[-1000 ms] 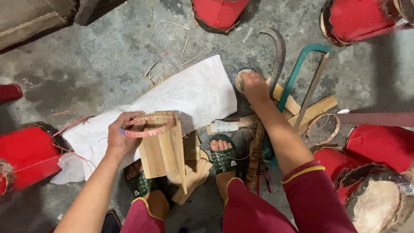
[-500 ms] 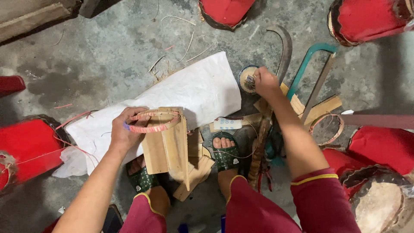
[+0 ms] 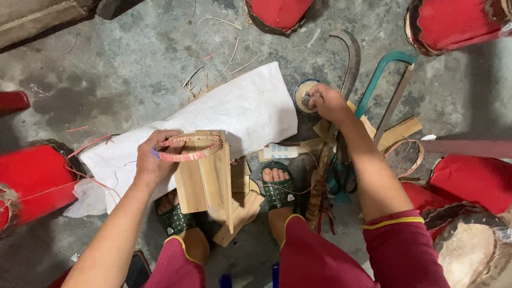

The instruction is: The person assembles a wooden drum frame by aligning wooden slats and a colorful ring, then hammers nails into the ring to secure it. The person repeatedly adjusts the frame and uses a hammer to drive nails into the ring while seated on a low stool.

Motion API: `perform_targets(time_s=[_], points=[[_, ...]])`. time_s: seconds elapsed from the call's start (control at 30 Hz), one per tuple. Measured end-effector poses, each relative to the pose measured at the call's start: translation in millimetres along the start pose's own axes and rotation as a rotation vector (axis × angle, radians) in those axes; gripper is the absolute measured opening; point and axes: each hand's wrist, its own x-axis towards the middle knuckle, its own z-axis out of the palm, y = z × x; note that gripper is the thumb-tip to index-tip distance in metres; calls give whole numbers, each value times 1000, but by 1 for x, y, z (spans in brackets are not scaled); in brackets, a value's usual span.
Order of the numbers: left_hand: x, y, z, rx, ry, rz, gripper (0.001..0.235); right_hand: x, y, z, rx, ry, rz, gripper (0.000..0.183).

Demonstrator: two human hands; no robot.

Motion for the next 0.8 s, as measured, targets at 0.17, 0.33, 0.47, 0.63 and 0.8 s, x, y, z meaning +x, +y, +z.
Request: perform_targets(time_s=[0.17, 0.33, 0.47, 0.63, 0.8], points=[[0, 8, -1, 22, 4, -7, 24, 2, 7, -4, 54, 24, -95, 19], [1, 0, -2, 78, -8, 6, 26, 6, 20, -11, 89, 147, -347, 19], [3, 0, -2, 23, 14, 90, 20, -13, -22, -2, 437, 221, -379, 10], [5, -16, 2, -89, 43, 108, 27, -66, -124, 9, 422, -63, -453, 20], [7, -25, 0, 54, -10, 60, 38, -69, -191, 27, 162, -125, -572, 24]])
